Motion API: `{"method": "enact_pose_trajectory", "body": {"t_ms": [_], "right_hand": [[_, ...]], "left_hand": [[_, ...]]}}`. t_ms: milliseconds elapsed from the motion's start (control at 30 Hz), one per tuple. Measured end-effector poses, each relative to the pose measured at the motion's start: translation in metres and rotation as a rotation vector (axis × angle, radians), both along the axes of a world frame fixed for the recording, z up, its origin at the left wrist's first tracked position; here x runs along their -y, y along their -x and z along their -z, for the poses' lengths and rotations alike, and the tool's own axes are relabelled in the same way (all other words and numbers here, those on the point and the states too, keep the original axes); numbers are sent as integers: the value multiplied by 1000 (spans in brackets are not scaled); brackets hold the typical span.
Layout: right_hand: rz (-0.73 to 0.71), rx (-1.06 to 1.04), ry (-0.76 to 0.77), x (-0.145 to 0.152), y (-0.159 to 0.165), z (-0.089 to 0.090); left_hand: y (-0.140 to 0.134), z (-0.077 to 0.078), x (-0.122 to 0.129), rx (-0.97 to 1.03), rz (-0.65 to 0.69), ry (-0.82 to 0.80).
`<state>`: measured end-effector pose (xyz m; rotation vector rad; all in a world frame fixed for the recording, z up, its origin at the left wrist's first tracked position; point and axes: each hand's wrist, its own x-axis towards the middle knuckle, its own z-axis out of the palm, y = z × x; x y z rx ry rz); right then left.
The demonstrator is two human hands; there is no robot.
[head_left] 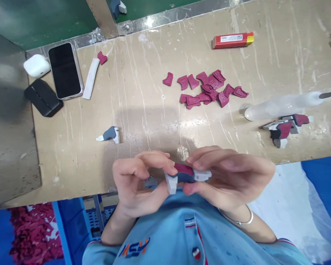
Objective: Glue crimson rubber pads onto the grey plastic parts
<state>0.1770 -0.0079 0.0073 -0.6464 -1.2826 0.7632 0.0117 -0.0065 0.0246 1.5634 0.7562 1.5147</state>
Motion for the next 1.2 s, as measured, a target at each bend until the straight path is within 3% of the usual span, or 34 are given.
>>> {"method": "enact_pose_trajectory", "body": {"t_ms": [500, 833, 1200], "right_hand": [[-68, 325, -35, -3, -7, -13], [-73, 48, -12, 1, 2, 0], [-7, -15, -1, 3, 5, 2]], "left_hand": [[2, -1, 1, -38, 36, 39], [11, -7, 1, -74, 128, 91], [8, -6, -8, -109, 41, 24]]}}
